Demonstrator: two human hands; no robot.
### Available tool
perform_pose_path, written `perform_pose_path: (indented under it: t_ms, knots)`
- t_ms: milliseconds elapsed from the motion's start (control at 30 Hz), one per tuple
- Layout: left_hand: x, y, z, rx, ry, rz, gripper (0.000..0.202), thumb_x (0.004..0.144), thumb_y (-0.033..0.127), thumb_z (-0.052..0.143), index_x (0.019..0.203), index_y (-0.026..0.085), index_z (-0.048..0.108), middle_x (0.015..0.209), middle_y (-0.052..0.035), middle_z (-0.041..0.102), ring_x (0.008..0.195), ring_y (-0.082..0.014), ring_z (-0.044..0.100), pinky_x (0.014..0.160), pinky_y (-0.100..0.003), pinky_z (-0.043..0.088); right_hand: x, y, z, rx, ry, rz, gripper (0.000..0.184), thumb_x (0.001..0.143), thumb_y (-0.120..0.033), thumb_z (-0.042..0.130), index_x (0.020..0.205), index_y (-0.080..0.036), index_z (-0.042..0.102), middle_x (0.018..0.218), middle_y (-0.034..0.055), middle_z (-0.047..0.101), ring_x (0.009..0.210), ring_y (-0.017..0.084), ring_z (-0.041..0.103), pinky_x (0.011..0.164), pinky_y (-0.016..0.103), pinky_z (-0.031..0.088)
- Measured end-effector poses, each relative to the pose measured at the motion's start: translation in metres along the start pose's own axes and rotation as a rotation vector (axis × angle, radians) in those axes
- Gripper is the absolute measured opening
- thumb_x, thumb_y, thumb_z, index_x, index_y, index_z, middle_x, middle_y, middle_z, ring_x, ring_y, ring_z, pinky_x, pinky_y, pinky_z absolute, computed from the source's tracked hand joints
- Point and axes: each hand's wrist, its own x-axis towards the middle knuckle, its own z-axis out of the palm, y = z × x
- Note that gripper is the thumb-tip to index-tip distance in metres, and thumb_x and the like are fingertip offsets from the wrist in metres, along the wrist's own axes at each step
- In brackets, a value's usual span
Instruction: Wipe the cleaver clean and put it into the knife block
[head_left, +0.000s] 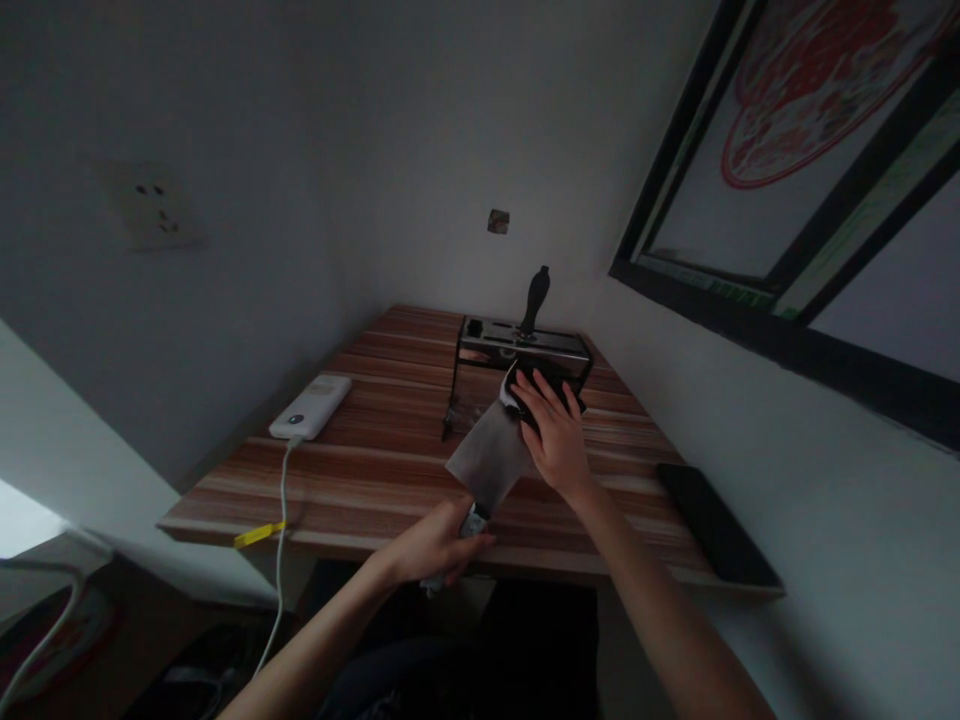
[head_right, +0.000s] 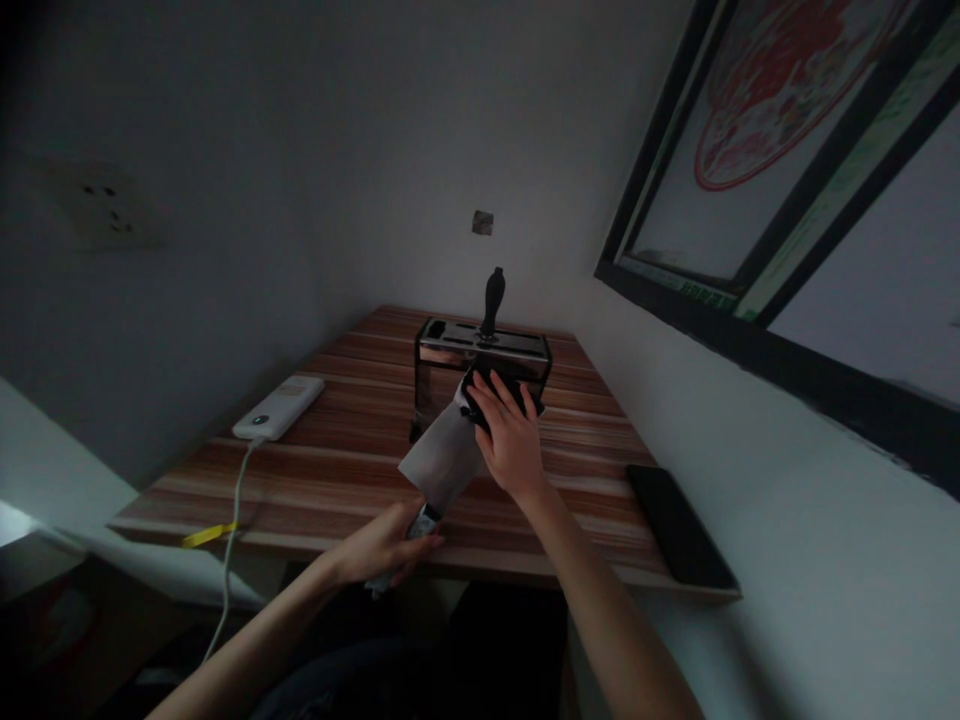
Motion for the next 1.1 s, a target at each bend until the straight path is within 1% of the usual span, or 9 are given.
perform_pose_path:
  t_ms: [233, 400, 533, 667, 767, 867, 967, 1100]
  knots:
    - [-0.001, 0.000, 0.000, 0.020, 0.006, -0.008, 0.021, 0.084, 0.037, 0.050, 0.078, 0.018, 0.041, 0.041, 0.0095, 0.044, 0.033, -0.0056, 0.038, 0.034, -0.014, 0.026, 0.006, 0.006, -0.003, 0.009, 0.056, 0.050, 0.044, 0.090, -0.020, 0.035, 0.134, -0.024, 0.037, 0.143, 0.0005, 0.038, 0.136, 0.017, 0.025, 0.110, 0.045, 0.017]
    - [-0.001, -0.002, 0.001, 0.024, 0.019, -0.018, 0.022, 0.083, 0.038, 0.050, 0.078, 0.018, 0.041, 0.042, 0.0089, 0.046, 0.032, -0.0054, 0.039, 0.034, -0.014, 0.027, 0.002, 0.001, 0.001, 0.001, 0.099, 0.070, 0.044, 0.089, -0.019, 0.036, 0.133, -0.023, 0.038, 0.142, 0.0014, 0.039, 0.136, 0.018, 0.024, 0.109, 0.046, 0.018]
    - [-0.001, 0.000, 0.000, 0.002, 0.003, -0.029, 0.023, 0.083, 0.039, 0.050, 0.079, 0.018, 0.041, 0.042, 0.0086, 0.046, 0.032, -0.0058, 0.039, 0.033, -0.014, 0.027, -0.003, -0.006, 0.003, 0.008, 0.099, 0.066, 0.044, 0.089, -0.018, 0.036, 0.133, -0.023, 0.039, 0.141, 0.0014, 0.041, 0.135, 0.018, 0.025, 0.110, 0.047, 0.015]
    - [0.000, 0.000, 0.001, -0.003, -0.004, -0.024, 0.021, 0.083, 0.038, 0.049, 0.080, 0.018, 0.040, 0.041, 0.0093, 0.045, 0.033, -0.0060, 0.039, 0.034, -0.014, 0.028, -0.012, -0.018, 0.007, 0.034, 0.064, 0.045, 0.045, 0.088, -0.018, 0.037, 0.133, -0.023, 0.039, 0.140, 0.0026, 0.043, 0.135, 0.019, 0.027, 0.110, 0.047, 0.014]
    - [0.000, -0.002, 0.001, -0.008, -0.001, -0.002, 0.020, 0.083, 0.036, 0.049, 0.080, 0.018, 0.040, 0.041, 0.0094, 0.044, 0.033, -0.0055, 0.039, 0.034, -0.014, 0.027, -0.021, -0.031, 0.010, 0.064, 0.013, 0.021, 0.046, 0.088, -0.019, 0.037, 0.133, -0.021, 0.039, 0.140, 0.0031, 0.042, 0.135, 0.019, 0.025, 0.111, 0.047, 0.013]
    - [0.000, 0.000, 0.001, -0.018, 0.001, 0.022, 0.018, 0.083, 0.033, 0.049, 0.086, 0.016, 0.043, 0.043, 0.0092, 0.045, 0.033, -0.0051, 0.040, 0.036, -0.013, 0.029, -0.030, -0.045, 0.013, 0.091, -0.047, -0.015, 0.047, 0.088, -0.021, 0.037, 0.134, -0.020, 0.038, 0.141, 0.0036, 0.040, 0.136, 0.019, 0.023, 0.111, 0.047, 0.013]
    - [0.001, 0.001, 0.001, -0.031, -0.007, 0.017, 0.019, 0.083, 0.032, 0.048, 0.091, 0.015, 0.045, 0.045, 0.0086, 0.046, 0.033, -0.0053, 0.040, 0.036, -0.014, 0.031, -0.038, -0.056, 0.014, 0.117, -0.098, -0.043, 0.047, 0.088, -0.023, 0.036, 0.135, -0.020, 0.037, 0.142, 0.0034, 0.039, 0.136, 0.020, 0.022, 0.111, 0.046, 0.013]
    - [0.002, -0.003, 0.002, -0.037, 0.017, -0.006, 0.016, 0.079, 0.025, 0.047, 0.091, 0.014, 0.048, 0.047, 0.0069, 0.047, 0.034, -0.0071, 0.042, 0.036, -0.016, 0.032, -0.048, -0.070, 0.016, 0.147, -0.159, -0.075, 0.049, 0.088, -0.026, 0.037, 0.137, -0.021, 0.034, 0.143, 0.0027, 0.039, 0.136, 0.020, 0.023, 0.111, 0.046, 0.013]
